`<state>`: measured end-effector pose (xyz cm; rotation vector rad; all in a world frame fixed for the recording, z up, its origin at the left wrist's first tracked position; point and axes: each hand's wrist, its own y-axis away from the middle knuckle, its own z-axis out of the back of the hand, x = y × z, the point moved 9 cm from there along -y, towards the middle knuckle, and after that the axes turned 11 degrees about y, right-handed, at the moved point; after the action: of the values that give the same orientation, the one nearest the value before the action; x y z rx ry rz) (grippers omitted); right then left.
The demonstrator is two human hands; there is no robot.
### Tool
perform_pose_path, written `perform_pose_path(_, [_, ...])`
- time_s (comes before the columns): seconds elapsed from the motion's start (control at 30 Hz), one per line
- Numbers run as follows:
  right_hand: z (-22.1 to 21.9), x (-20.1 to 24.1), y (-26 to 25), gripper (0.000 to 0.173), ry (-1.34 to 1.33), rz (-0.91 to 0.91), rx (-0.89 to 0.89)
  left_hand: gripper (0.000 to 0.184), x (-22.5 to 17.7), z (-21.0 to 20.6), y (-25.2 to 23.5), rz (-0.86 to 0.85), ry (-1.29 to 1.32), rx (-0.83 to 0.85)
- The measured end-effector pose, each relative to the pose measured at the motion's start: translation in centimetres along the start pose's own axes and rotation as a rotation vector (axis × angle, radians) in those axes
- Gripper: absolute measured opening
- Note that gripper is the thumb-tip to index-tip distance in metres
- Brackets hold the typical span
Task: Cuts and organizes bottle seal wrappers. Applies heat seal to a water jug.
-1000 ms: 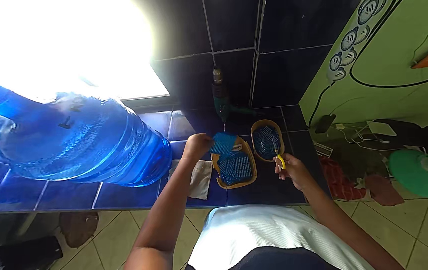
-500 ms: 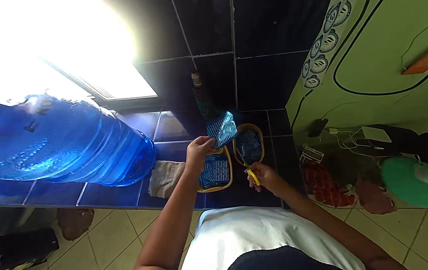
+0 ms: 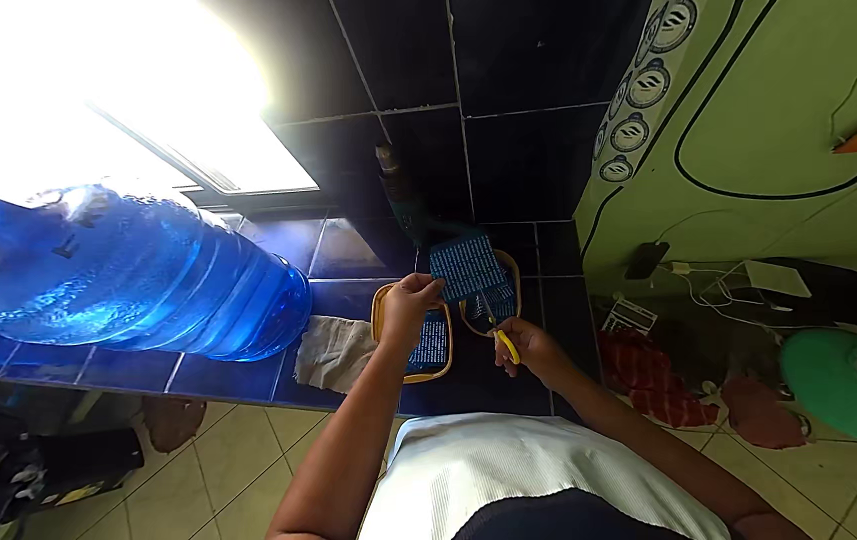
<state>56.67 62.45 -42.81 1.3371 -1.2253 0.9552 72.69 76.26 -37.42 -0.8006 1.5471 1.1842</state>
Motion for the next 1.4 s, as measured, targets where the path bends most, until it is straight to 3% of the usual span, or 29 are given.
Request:
perform_pose_path(0.7, [1.1,-0.1,-1.2,0.02,0.083,-0.012,-0.066,0.007,1.0,-0.5,0.0,0.008,0.036,-0.01])
perform_pose_path(0.97, [1.3,0.0,-2.1,0.019,0.005,-0.026,-0.06,0.008,1.5,-1.4,0.2,0.071,-0.034,0.075])
perform_pose_path(1.3, [1.5,-0.5,-2.6,0.022,0.034,-0.073,-0.106,0.008,3.0,-1.3,0.0,0.181,0.039,0.059])
perform_pose_path(1.4, [1.6,-0.3,-2.9,0.016,-0.015,-0.069,-0.114,0.008,3.1,-1.9,0.5,0.209,0.03,0.11])
